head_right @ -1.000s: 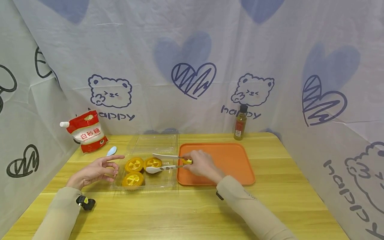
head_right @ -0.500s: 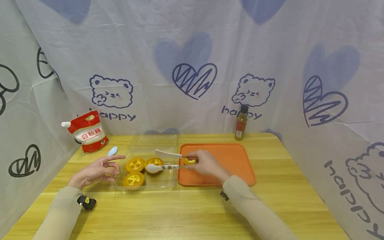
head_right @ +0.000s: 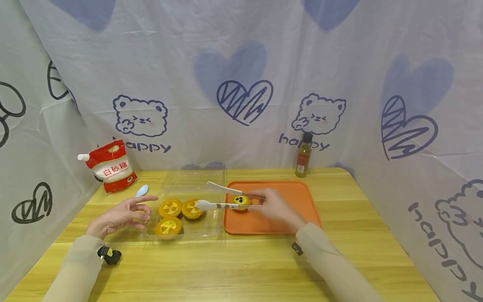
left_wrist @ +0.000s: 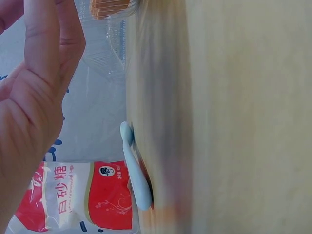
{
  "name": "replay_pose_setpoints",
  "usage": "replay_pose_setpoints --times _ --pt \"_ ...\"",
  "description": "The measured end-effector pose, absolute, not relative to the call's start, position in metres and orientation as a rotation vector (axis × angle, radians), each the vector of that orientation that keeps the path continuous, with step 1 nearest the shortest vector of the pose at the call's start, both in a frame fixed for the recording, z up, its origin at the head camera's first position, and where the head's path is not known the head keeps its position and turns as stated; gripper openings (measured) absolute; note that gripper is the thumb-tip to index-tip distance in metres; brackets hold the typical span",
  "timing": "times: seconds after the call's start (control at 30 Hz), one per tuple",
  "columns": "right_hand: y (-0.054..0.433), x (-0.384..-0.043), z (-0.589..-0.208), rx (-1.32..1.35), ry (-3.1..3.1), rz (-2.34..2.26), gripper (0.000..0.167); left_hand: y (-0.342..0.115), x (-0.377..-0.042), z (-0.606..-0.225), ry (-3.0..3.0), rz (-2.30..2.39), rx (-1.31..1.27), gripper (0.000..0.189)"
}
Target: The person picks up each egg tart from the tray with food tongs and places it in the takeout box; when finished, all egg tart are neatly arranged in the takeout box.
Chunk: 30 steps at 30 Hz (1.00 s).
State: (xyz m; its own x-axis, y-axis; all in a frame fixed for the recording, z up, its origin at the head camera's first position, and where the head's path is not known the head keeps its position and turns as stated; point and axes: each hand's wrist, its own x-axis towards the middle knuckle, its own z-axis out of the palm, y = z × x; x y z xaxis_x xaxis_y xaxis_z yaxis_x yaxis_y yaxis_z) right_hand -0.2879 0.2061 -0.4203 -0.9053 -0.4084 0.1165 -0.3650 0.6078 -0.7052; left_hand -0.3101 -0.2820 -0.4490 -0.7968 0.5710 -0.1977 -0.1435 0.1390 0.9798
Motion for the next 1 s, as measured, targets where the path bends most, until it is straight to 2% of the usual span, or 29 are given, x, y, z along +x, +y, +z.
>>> replay_pose_setpoints --times 0.63,1.0 --pt "0.262 -0.288 -0.423 -0.565 2.809 -1.279 0.052 -0.283 -0.311 -0.45 1.89 1.714 0.396 0.073" --pt "0.283 -0.287 -0.424 -0.454 2.811 -1.146 0.051 -0.281 -0.31 -0.449 1.899 1.705 0.373 0.075"
